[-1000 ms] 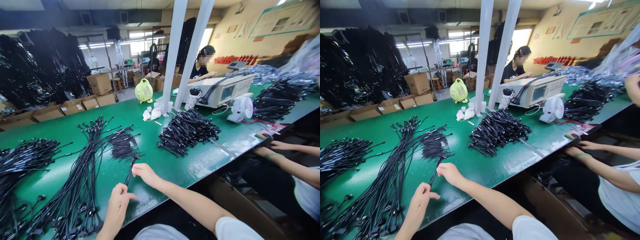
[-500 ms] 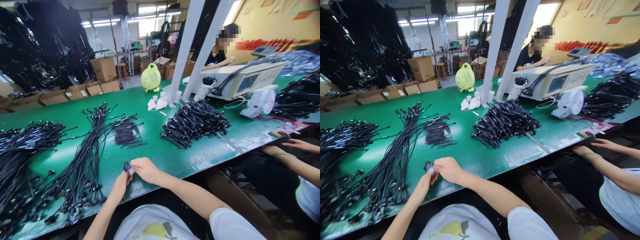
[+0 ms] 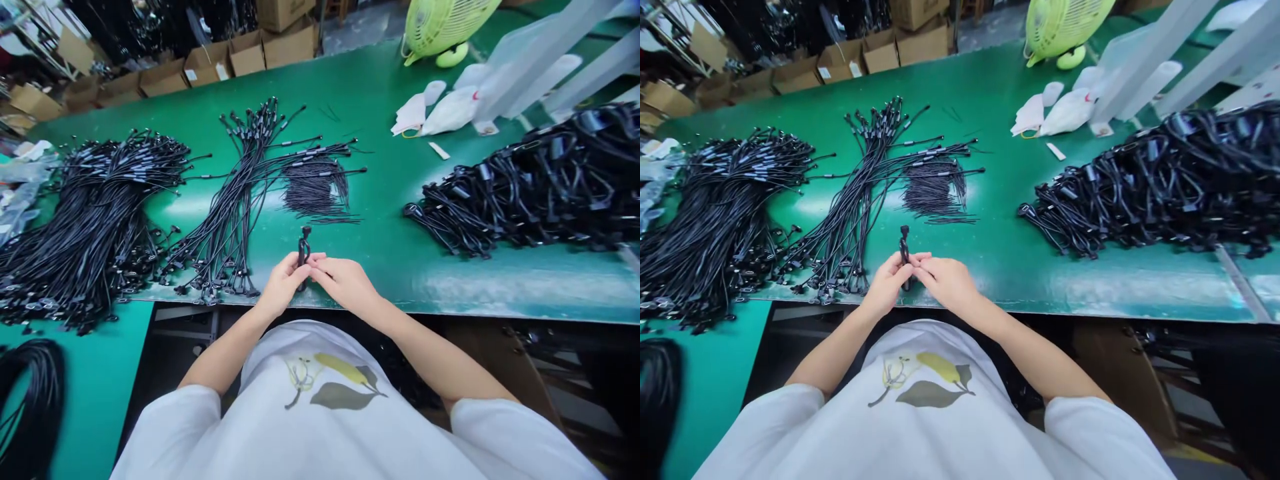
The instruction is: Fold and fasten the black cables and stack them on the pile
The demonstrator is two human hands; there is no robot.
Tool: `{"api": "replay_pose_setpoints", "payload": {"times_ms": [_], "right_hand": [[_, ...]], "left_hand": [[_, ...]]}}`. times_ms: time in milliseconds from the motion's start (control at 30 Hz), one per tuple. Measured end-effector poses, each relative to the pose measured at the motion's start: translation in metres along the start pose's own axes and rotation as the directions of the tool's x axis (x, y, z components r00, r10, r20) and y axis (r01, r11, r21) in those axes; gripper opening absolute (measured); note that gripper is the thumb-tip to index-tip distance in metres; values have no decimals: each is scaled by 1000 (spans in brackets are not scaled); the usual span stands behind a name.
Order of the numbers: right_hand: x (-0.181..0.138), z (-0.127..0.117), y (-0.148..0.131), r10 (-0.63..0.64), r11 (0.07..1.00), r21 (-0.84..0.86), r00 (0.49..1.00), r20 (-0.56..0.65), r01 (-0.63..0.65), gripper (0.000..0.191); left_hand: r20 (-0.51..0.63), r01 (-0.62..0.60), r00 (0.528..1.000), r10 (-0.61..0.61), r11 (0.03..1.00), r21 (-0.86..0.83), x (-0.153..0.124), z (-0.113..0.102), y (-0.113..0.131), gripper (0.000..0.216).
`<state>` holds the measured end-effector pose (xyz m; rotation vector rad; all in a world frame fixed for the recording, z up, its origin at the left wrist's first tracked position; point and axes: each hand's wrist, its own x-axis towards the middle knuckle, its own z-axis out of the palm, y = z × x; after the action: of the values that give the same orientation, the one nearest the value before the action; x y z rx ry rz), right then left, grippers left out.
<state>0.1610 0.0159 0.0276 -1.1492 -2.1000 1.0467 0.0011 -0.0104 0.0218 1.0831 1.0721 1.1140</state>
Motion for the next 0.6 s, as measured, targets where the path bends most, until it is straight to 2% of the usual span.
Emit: {"api": "replay_pose_setpoints", "payload": {"times_ms": [33, 100, 133, 200, 267, 333, 467, 600], "right_hand": [[-3, -5, -6, -83, 983, -172, 995, -63, 71, 38], [-6, -14, -16, -265, 882, -439, 951, -162, 171, 34], [-5, -18, -19, -335, 822, -534, 927, -170, 199, 32], [2, -23, -17, -407, 712, -657, 908, -100, 247, 31], [11, -24, -7, -406, 644, -699, 913, 32, 312, 29], [18, -25, 7, -412, 618, -697, 905, 107, 363, 34], [13, -32, 23, -491, 619, -652, 864, 114, 438, 36], [-2, -40, 26, -506, 642, -563, 839, 200, 521, 31]], "left_hand": [[-48, -2, 999, 5, 999, 53, 2, -1, 0, 29], [-105, 10, 994, 16, 971, 240, 5, -4, 1, 22], [-101, 12, 995, 25, 937, 348, 6, -6, 1, 20], [-33, -12, 999, 34, 856, 517, 6, -8, 2, 21], [60, -35, 998, -2, 798, 602, 6, -10, 6, 24], [157, -38, 984, -84, 761, 647, 6, -14, 10, 21], [289, -103, 940, -182, 655, 748, 3, -24, 21, 18], [406, -136, 866, -293, 642, 754, -5, -31, 23, 25]]}}
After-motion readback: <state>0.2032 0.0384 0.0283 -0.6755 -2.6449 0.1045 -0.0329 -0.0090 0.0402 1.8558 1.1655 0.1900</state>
